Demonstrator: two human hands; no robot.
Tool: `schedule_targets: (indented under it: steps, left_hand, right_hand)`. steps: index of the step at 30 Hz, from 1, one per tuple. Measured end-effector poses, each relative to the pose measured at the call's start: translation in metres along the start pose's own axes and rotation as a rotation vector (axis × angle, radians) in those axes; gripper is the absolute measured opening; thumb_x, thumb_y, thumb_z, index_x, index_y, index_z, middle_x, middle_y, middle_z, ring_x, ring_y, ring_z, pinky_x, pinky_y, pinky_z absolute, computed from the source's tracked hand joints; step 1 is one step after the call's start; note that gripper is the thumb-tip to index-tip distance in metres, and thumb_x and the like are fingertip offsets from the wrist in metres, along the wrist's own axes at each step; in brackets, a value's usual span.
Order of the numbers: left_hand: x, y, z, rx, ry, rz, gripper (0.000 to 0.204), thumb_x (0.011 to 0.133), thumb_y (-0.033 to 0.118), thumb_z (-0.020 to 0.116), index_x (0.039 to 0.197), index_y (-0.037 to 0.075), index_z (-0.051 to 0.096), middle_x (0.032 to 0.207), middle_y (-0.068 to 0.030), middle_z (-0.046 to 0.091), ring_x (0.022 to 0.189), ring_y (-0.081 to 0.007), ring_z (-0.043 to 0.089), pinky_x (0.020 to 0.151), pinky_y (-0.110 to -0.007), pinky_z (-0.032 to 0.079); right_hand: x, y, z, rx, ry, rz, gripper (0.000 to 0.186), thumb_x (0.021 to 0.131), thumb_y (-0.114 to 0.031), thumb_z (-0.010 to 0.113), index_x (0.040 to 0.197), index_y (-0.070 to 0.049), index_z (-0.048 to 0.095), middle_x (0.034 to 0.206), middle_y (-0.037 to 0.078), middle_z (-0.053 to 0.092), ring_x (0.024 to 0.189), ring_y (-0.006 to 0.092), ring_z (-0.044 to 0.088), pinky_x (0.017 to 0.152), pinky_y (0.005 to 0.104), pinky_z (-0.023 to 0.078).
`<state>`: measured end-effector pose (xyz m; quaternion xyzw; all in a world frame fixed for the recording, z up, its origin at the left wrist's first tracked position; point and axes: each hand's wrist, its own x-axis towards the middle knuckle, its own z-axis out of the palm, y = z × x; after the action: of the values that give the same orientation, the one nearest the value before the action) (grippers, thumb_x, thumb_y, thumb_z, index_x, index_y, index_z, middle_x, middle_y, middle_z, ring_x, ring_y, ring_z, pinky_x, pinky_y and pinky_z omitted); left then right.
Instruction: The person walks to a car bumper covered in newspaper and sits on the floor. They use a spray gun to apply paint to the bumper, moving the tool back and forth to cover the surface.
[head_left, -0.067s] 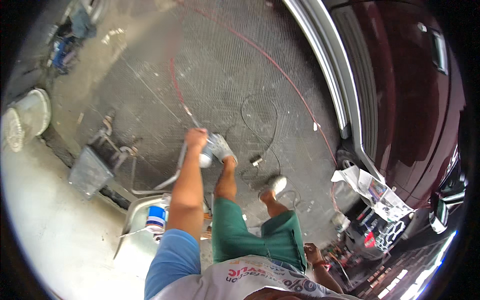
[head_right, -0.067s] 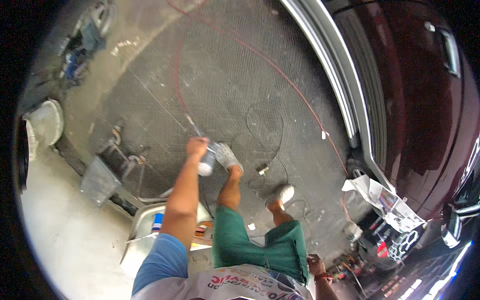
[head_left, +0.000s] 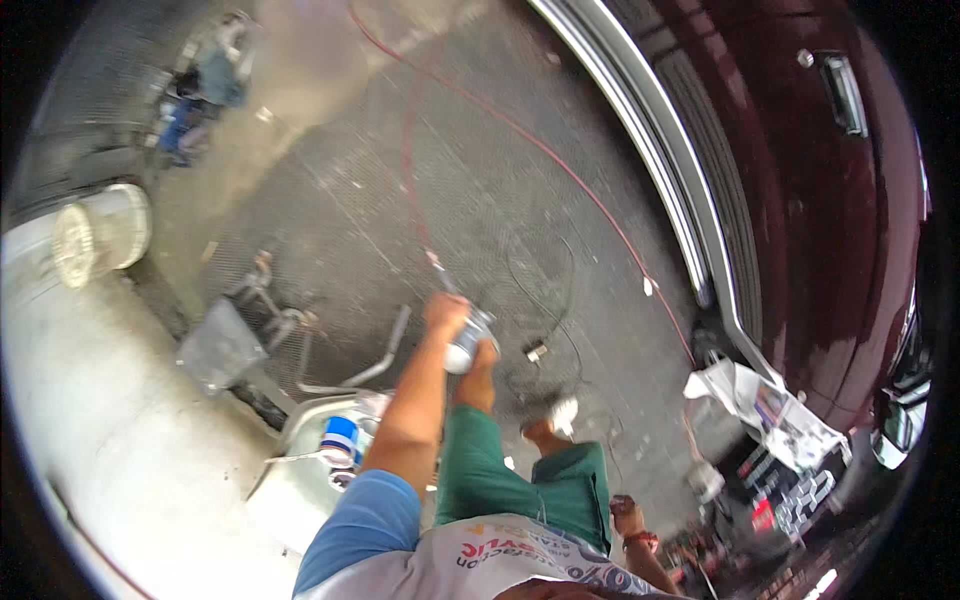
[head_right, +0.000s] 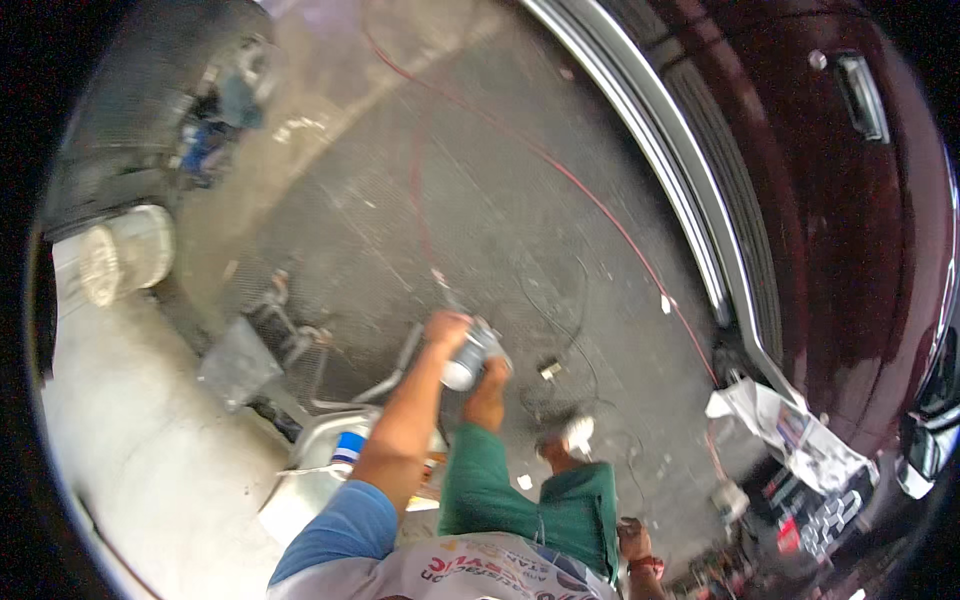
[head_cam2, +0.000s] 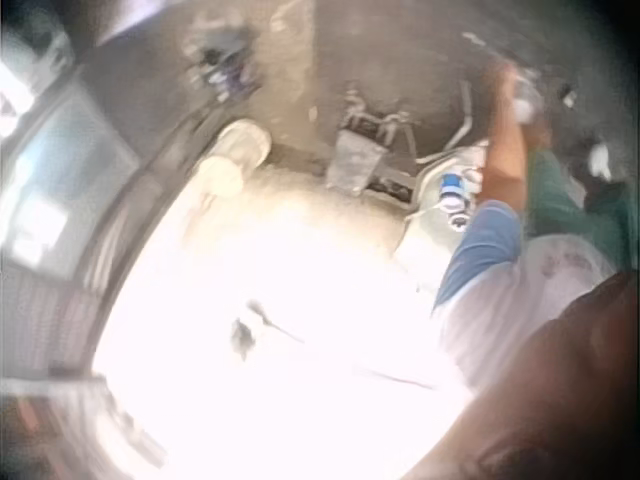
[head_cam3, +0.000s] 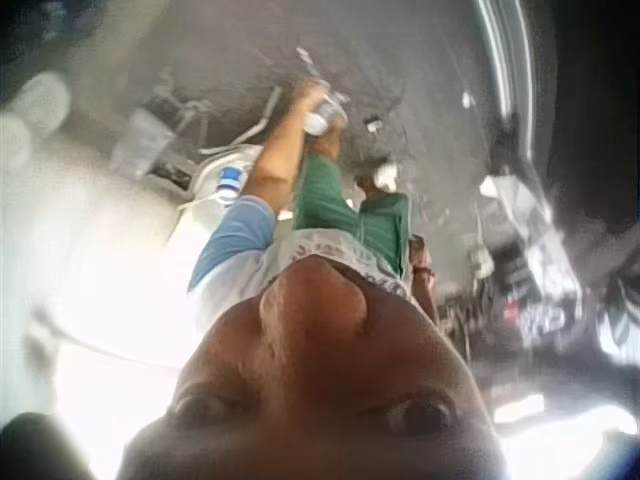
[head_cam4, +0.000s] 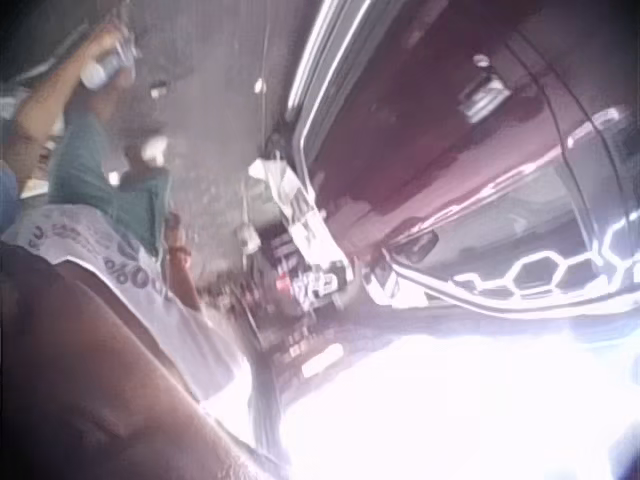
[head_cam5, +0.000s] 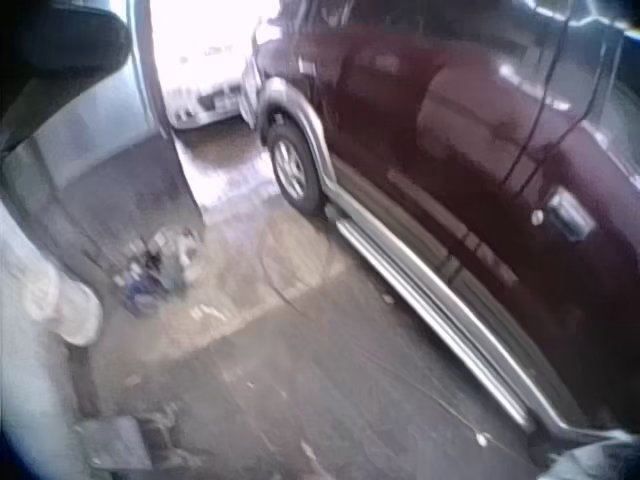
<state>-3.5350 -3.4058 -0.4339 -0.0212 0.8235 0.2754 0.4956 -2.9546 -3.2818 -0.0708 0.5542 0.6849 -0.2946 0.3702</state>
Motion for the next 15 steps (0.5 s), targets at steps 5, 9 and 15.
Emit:
schedule_targets:
  steps: [5, 9, 15]
  left_hand:
    - [-0.119, 0.014, 0.088, -0.162, -0.216, 0.109, 0.026, 0.084, 0.03, 0.073, 0.098, 0.012, 0.085, 0.103, -0.014, 0.081, 0.098, -0.0328, 0.077, 0.088, -0.045, 0.059]
    - [-0.236, 0.083, 0.138, -0.15, -0.222, 0.039, 0.034, 0.084, 0.041, 0.074, 0.097, 0.012, 0.085, 0.094, -0.0134, 0.081, 0.084, -0.0269, 0.079, 0.082, -0.041, 0.06]
    - [-0.375, 0.123, 0.264, -0.302, -0.377, 0.106, 0.025, 0.087, 0.025, 0.073, 0.082, 0.001, 0.076, 0.073, -0.0102, 0.073, 0.062, -0.0219, 0.07, 0.055, -0.035, 0.054]
  right_hand:
    - [0.027, -0.021, 0.063, 0.118, 0.116, -0.171, 0.035, 0.095, -0.036, 0.072, 0.116, -0.01, 0.071, 0.101, 0.022, 0.076, 0.096, 0.0449, 0.073, 0.081, 0.0528, 0.058]
    - [0.047, -0.062, 0.101, 0.226, 0.12, -0.323, 0.039, 0.092, -0.034, 0.074, 0.118, -0.006, 0.07, 0.098, 0.023, 0.077, 0.094, 0.0412, 0.076, 0.081, 0.0497, 0.059]
    - [0.03, -0.099, 0.119, 0.944, 0.383, -0.619, 0.065, 0.096, -0.03, 0.073, 0.145, 0.003, 0.047, 0.134, 0.027, 0.061, 0.129, 0.0389, 0.059, 0.11, 0.0463, 0.045]
